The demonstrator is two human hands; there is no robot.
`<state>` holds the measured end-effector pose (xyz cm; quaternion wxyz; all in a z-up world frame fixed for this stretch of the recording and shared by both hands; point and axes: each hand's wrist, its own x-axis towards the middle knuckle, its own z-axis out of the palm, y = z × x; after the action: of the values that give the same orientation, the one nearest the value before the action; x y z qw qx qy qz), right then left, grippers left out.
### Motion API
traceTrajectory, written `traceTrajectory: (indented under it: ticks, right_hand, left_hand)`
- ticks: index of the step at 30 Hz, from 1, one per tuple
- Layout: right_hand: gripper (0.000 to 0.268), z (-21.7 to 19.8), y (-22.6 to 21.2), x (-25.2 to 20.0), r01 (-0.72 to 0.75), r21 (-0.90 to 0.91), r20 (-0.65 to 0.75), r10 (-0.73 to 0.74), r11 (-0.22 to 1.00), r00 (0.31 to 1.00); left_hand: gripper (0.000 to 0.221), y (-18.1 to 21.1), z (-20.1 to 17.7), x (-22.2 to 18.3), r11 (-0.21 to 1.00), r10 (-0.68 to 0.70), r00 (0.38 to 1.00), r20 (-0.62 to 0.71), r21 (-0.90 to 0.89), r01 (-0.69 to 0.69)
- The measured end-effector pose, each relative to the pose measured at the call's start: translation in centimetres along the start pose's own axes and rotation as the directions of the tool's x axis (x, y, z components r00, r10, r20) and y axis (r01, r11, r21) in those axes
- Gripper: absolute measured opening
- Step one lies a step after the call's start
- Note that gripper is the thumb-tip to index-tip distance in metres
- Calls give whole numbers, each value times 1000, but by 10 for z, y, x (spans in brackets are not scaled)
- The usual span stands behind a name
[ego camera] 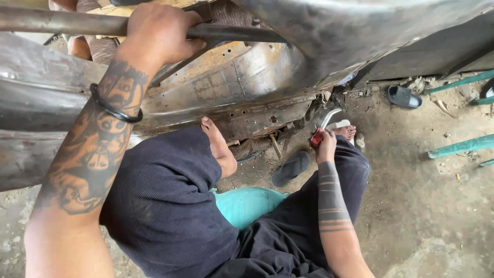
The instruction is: Scraping and cleaning the metal frame of a motorcycle using a hand tool
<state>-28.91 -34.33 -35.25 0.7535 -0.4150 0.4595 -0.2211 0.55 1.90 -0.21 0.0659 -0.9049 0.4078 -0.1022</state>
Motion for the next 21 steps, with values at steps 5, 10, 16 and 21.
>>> traceTrajectory:
  ticks: [5,10,16,21]
  right_hand:
    - [13,-25,15,5,-159,84,33,157,984,987]
    - [15,-32,-4,-2,53,-224,69,-38,973,997]
    - [13,-35,-4,1,212,-229,123,-188,950,974]
    - [14,-29,-2,-3,253,-232,186,-212,939,959]
  left_hand:
    - [34,4,-12,-2,1000,-2,996,91,8,1]
    - [32,4,-17,-8,998,-57,993,103,-28,61]
    - [31,0,-6,-6,999,-34,997,70,1,34]
    - [32,-3,0,-4,1000,-28,999,41,14,27]
